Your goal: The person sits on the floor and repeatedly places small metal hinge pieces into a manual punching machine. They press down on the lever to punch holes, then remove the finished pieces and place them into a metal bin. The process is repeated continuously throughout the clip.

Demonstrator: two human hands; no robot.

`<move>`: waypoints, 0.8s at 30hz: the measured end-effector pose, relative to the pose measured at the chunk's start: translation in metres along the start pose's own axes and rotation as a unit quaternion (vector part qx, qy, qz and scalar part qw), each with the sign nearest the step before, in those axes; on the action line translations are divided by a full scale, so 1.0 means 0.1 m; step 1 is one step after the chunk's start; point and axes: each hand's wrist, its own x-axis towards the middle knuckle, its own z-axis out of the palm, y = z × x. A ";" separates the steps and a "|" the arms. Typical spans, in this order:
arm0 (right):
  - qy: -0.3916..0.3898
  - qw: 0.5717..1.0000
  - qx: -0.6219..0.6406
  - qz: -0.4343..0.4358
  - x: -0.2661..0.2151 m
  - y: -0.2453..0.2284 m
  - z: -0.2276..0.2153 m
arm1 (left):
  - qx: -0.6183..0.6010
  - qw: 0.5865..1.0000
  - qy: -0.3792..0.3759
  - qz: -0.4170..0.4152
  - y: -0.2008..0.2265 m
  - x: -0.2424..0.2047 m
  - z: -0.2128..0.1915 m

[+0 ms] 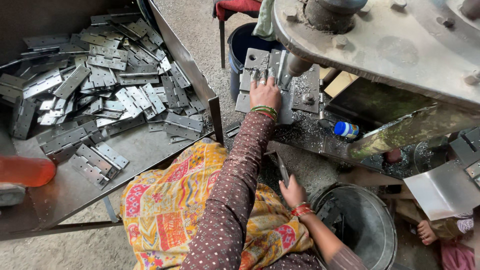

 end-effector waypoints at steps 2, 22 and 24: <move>0.057 0.998 -0.018 -0.026 0.16 0.12 0.32 | -0.014 0.999 -0.027 -0.009 -0.02 0.02 -0.03; -0.093 0.995 -0.032 0.005 -0.13 -0.68 -1.19 | -0.091 0.942 0.230 -0.228 -1.95 -2.00 0.33; -0.097 0.995 -0.038 0.002 -0.21 -0.72 -1.20 | -0.070 0.932 0.215 -0.283 -2.36 -1.96 0.53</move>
